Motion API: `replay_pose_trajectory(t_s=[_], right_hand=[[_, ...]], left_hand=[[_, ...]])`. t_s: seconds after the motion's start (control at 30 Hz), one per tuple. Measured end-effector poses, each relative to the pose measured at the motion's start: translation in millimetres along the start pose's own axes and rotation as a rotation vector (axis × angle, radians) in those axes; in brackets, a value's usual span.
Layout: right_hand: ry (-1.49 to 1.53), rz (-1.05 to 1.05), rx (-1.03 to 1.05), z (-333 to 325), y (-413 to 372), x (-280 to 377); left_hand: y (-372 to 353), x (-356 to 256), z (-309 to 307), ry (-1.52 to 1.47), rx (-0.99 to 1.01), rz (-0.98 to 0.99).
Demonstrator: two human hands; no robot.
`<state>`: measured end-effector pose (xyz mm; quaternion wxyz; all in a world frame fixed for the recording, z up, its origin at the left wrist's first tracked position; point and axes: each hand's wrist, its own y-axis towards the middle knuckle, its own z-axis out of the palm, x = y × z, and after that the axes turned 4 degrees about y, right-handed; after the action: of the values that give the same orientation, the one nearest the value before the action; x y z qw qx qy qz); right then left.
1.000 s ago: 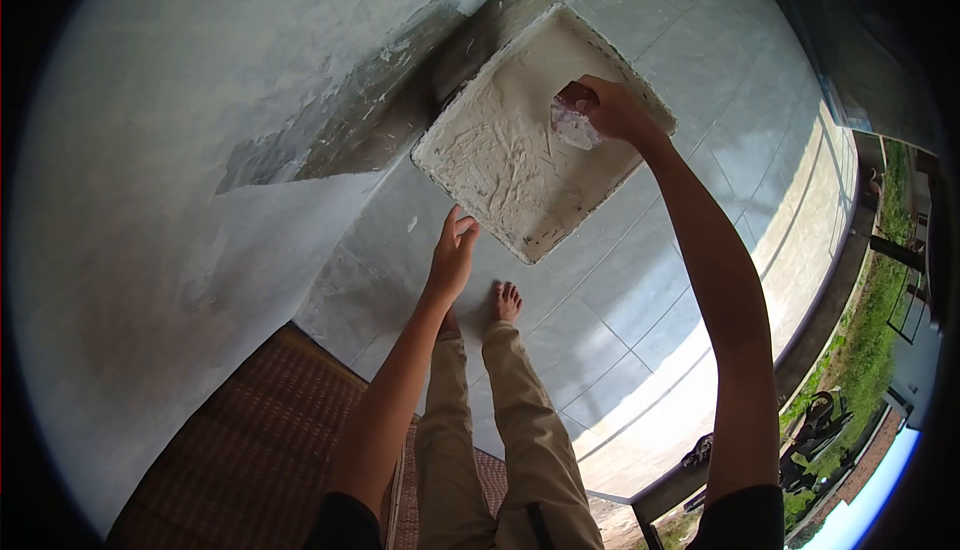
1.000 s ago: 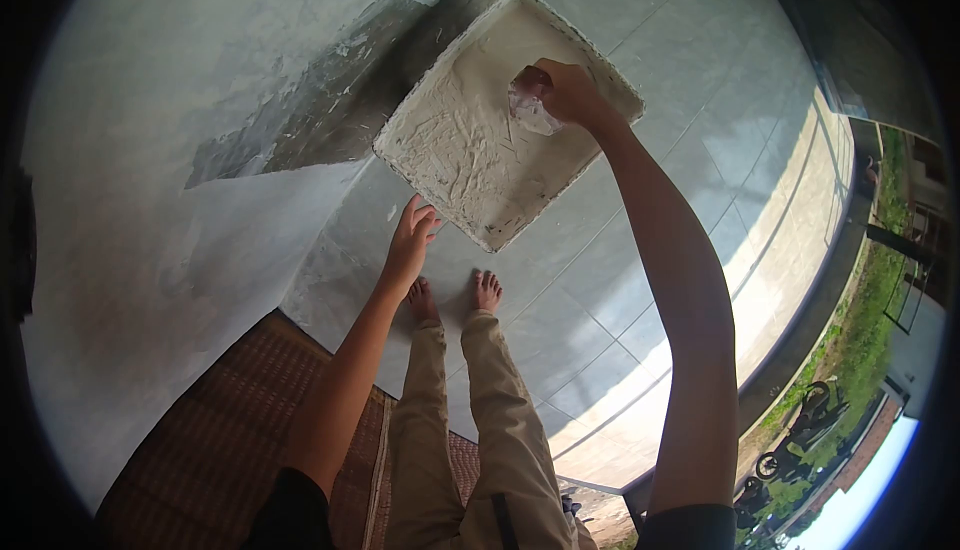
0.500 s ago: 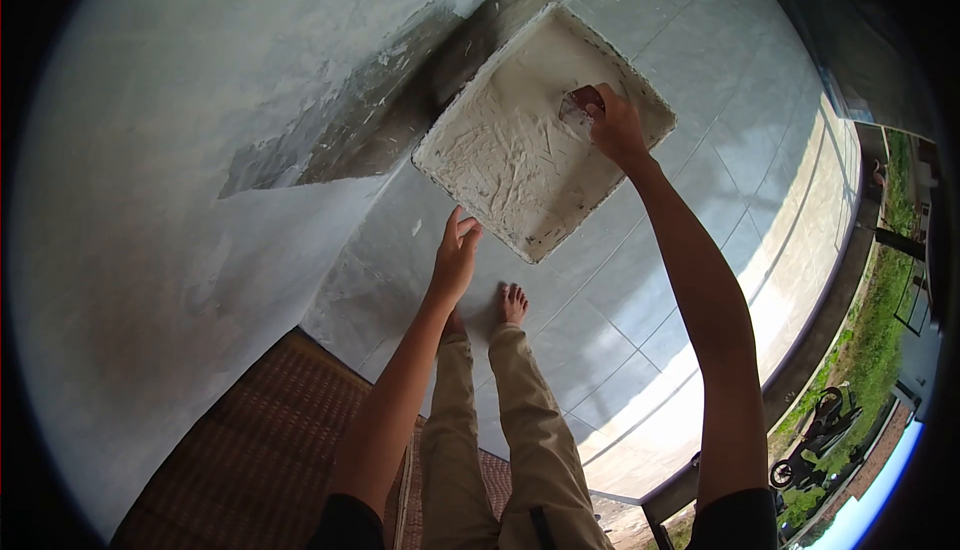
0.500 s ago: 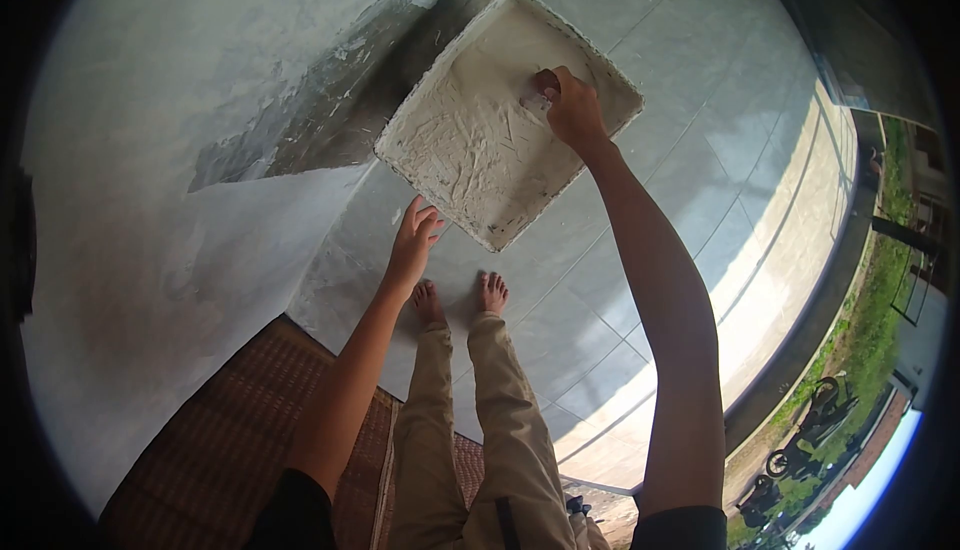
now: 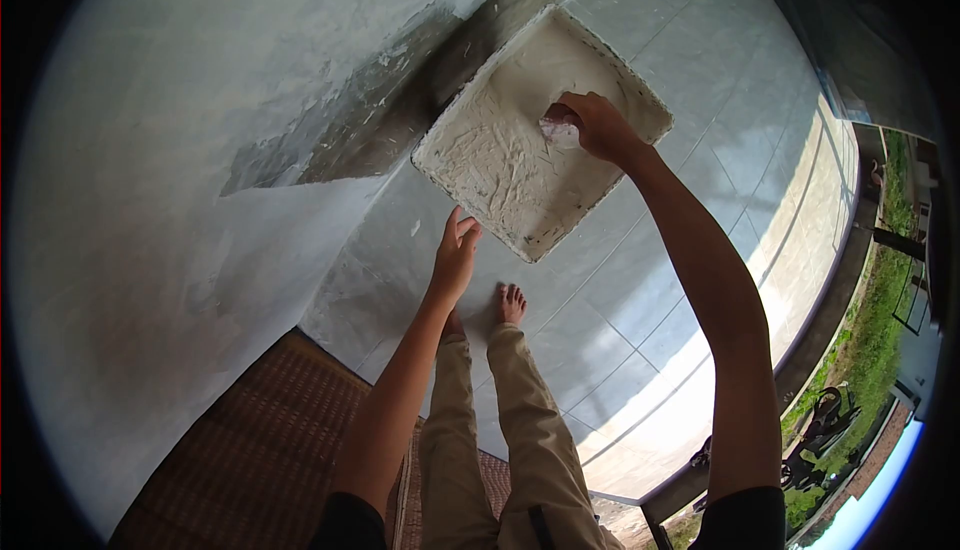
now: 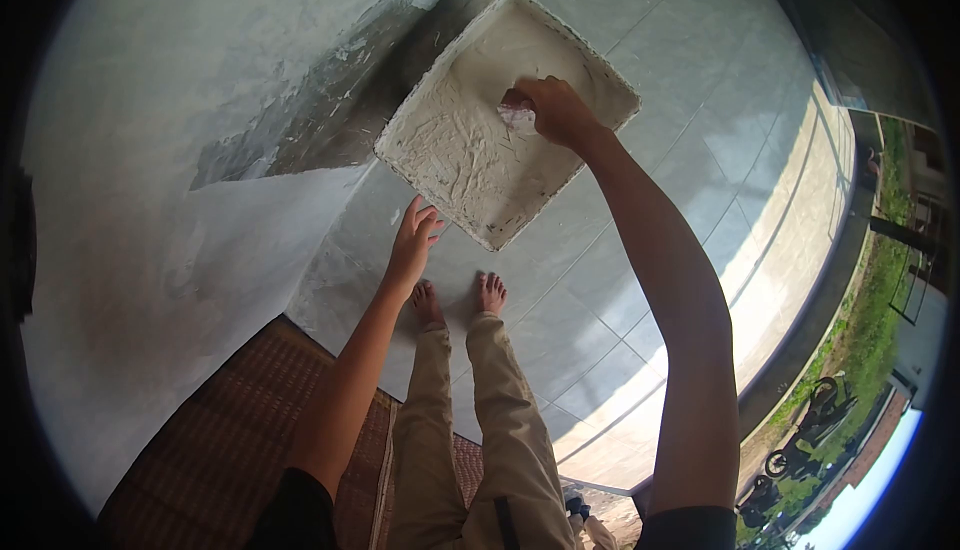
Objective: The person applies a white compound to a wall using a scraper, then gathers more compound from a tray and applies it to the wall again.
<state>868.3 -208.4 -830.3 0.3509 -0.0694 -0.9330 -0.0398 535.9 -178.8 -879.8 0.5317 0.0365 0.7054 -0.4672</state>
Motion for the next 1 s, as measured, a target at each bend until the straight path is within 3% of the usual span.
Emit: replay_pose_trajectory(t_s=[0.13, 0.2, 0.43, 0.6, 1.0], right_hand=[[-0.091, 0.019, 0.008, 6, 3, -11], [0.096, 0.045, 0.164, 0, 5, -18], [0.076, 0.109, 0.365, -2, 0, -8], [-0.003, 0.164, 0.637, -1, 4, 1], [-0.151, 0.141, 0.817, 11, 3, 26]], left_hand=[[0, 0, 3, -0.005, -0.021, -0.012], [0, -1, 2, -0.006, -0.021, -0.021], [0, 1, 1, 0.016, 0.001, -0.004], [-1, 0, 1, 0.013, 0.001, -0.023], [-2, 2, 2, -0.017, 0.002, -0.019]])
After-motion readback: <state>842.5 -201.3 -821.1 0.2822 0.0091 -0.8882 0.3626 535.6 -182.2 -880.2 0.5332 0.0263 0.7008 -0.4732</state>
